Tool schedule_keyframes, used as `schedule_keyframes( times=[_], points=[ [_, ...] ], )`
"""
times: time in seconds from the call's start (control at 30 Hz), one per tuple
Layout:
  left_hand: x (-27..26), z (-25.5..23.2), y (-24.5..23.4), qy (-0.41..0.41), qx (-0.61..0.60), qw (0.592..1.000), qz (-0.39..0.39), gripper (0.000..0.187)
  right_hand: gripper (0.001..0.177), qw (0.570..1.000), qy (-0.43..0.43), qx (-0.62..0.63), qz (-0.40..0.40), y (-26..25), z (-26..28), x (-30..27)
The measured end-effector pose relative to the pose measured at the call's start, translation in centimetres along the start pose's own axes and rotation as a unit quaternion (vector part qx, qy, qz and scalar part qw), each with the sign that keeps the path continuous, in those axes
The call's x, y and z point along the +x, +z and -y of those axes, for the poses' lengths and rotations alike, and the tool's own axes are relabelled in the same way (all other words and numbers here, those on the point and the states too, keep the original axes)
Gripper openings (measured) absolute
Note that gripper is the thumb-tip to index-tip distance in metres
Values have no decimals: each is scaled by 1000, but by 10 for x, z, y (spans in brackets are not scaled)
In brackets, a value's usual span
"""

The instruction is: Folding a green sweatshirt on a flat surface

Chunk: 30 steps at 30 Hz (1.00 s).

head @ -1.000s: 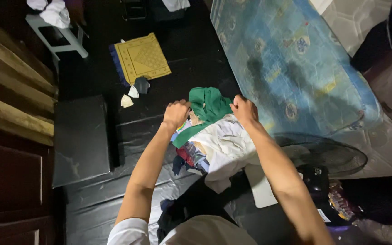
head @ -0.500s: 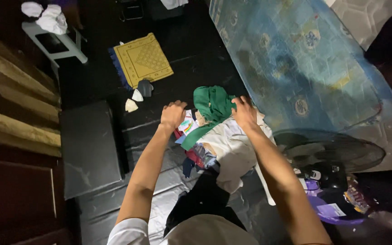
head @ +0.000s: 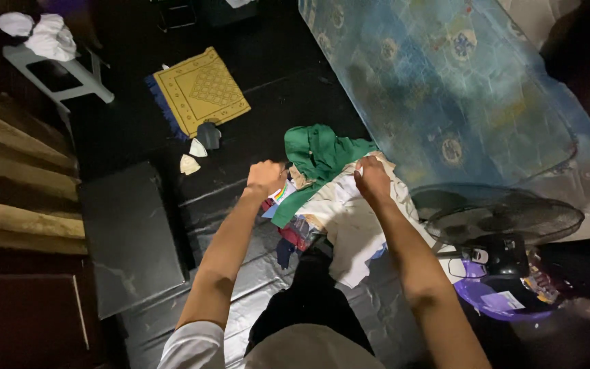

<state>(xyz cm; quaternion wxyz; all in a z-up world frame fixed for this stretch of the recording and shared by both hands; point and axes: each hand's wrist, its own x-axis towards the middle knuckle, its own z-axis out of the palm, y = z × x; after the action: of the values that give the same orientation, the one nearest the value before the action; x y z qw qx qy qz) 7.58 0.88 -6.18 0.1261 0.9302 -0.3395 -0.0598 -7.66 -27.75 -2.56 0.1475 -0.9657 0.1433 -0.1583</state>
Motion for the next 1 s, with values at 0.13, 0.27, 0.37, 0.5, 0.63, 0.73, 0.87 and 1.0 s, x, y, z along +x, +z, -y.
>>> schedule_keyframes(
  times=[0.13, 0.27, 0.37, 0.5, 0.63, 0.73, 0.87, 1.0],
  points=[
    [26, 9, 58, 22, 1, 999, -29, 26, 26, 999, -10, 30, -25, 12, -10, 4],
    [23, -1, 63, 9, -4, 1000, 23, 32, 33, 998, -39, 15, -47, 31, -36, 11],
    [30, -4, 67, -20, 16, 999, 26, 31, 25, 998, -53, 2, -20, 40, -32, 38],
    [40, 5, 95, -64, 12, 997, 47, 30, 16, 997, -67, -13, 25, 75, -51, 48],
    [41, 5, 126, -88, 32, 994, 58, 29, 10, 995, -71, -17, 75, 154, -92, 43],
    [27, 12, 153, -117, 11, 992, 56, 26, 15, 993, -63, 32, 91, 185, -90, 34],
    [19, 33, 203, -141, -5, 986, 84, 28, 28, 990, -117, -9, 73, 214, -87, 25],
    [6, 52, 242, -164, 16, 978, 129, 26, 34, 991, -61, -6, 119, 237, -85, 10]
  ],
)
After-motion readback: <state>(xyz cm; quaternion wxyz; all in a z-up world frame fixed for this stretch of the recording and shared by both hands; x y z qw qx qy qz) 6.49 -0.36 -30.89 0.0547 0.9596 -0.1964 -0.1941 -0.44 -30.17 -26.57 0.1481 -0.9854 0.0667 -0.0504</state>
